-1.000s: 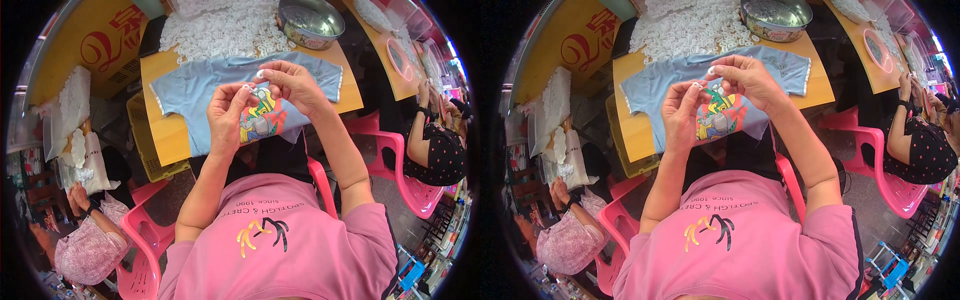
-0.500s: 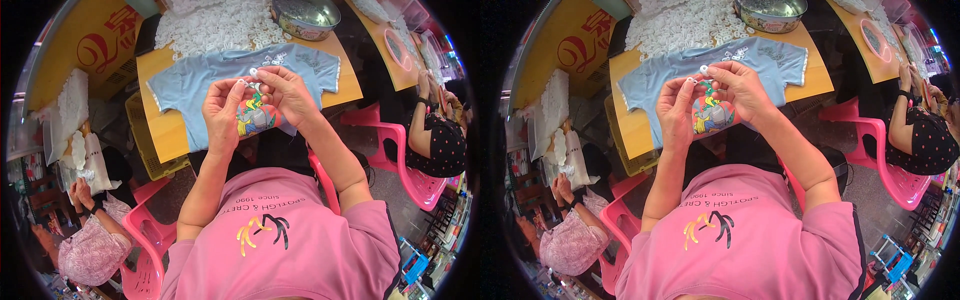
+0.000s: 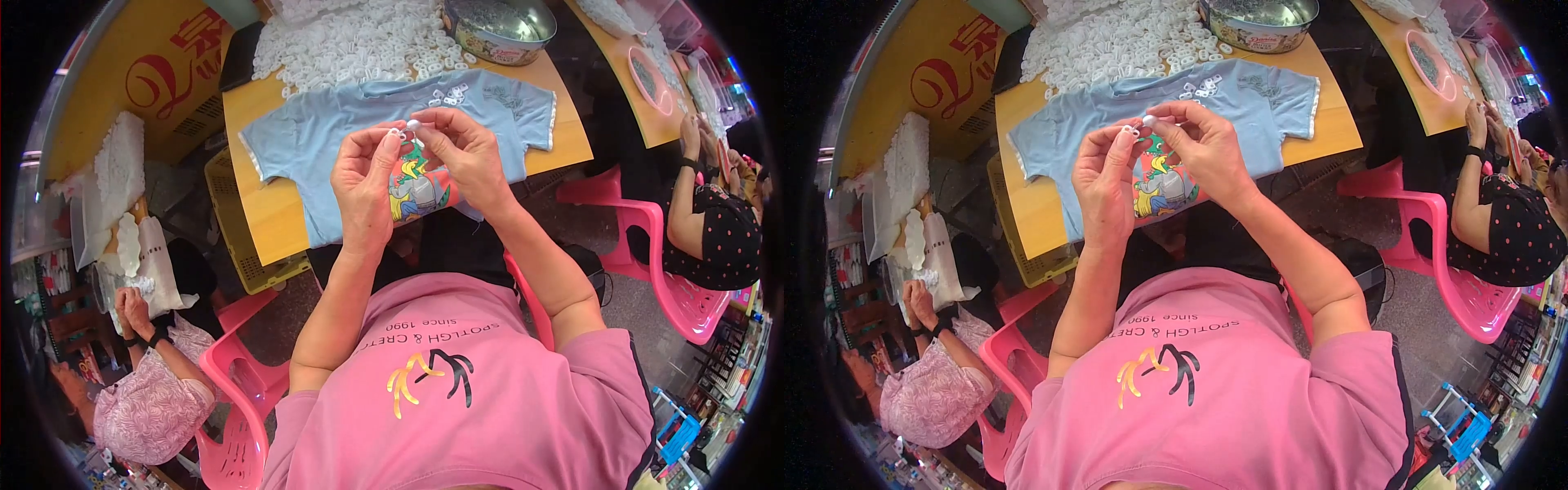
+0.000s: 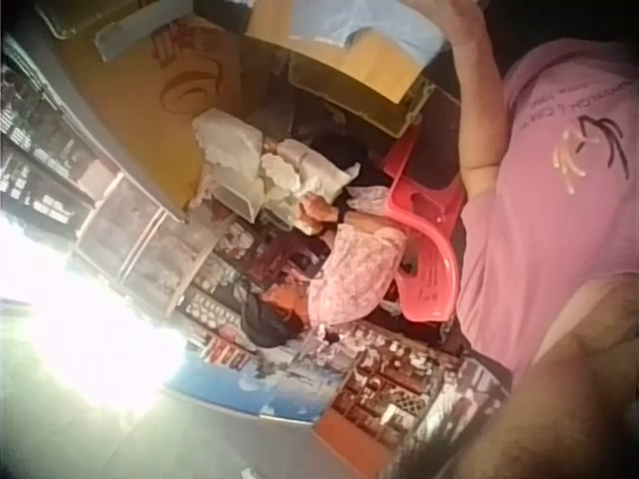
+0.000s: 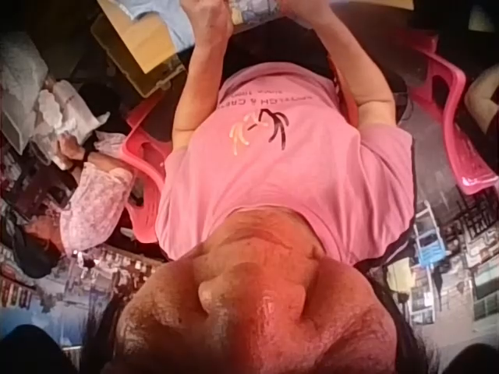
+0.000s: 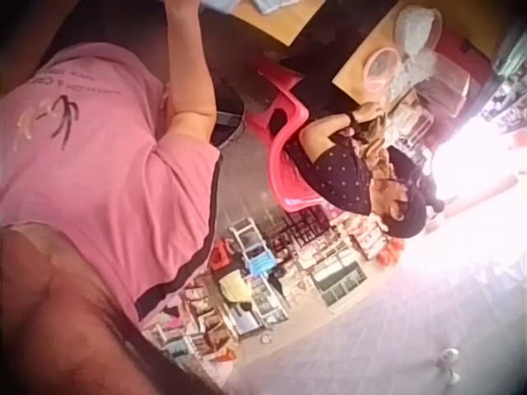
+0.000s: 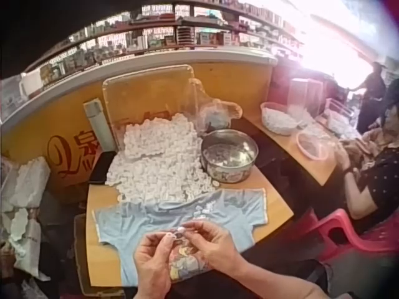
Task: The recorder is manually placing small white buttons on a t-shirt at a production workstation.
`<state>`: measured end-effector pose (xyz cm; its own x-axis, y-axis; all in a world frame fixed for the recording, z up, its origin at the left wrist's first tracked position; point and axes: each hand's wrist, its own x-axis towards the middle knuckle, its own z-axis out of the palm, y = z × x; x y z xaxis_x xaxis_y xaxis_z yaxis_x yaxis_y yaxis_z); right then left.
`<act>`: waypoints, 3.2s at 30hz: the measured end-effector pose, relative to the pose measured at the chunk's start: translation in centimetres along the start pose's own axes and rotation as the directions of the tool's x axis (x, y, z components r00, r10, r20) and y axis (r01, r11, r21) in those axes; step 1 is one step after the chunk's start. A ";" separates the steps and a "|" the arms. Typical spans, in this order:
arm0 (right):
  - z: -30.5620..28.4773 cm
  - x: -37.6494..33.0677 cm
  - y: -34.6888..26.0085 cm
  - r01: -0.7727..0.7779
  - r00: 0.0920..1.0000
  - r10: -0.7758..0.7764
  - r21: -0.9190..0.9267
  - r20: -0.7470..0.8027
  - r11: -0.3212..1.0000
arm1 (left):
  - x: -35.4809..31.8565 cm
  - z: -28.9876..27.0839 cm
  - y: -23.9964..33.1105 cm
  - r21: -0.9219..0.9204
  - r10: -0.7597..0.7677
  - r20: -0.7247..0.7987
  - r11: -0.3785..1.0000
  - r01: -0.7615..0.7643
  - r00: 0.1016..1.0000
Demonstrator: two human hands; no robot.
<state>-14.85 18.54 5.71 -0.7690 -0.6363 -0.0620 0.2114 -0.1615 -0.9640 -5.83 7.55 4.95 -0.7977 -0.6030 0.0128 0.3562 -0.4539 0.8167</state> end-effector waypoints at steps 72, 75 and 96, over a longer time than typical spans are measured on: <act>-0.3 0.8 -0.5 -0.046 0.993 0.032 0.124 0.113 0.991 | -0.1 0.3 -0.2 0.006 -0.126 -0.071 0.992 0.126 0.990; -0.2 0.8 -0.5 -0.027 0.994 0.015 0.114 0.107 0.993 | -0.2 0.3 -0.3 0.014 -0.120 -0.074 0.993 0.121 0.990; 0.2 0.4 -0.1 0.361 0.933 -0.335 -0.322 0.136 0.875 | -0.5 0.8 0.0 0.072 -0.086 -0.100 0.993 0.093 0.991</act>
<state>-15.08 18.11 5.84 -0.7060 -0.6416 0.2998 -0.2868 -0.1279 -0.9494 -5.80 8.36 5.39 -0.7727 -0.6243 -0.1149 0.2444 -0.4596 0.8538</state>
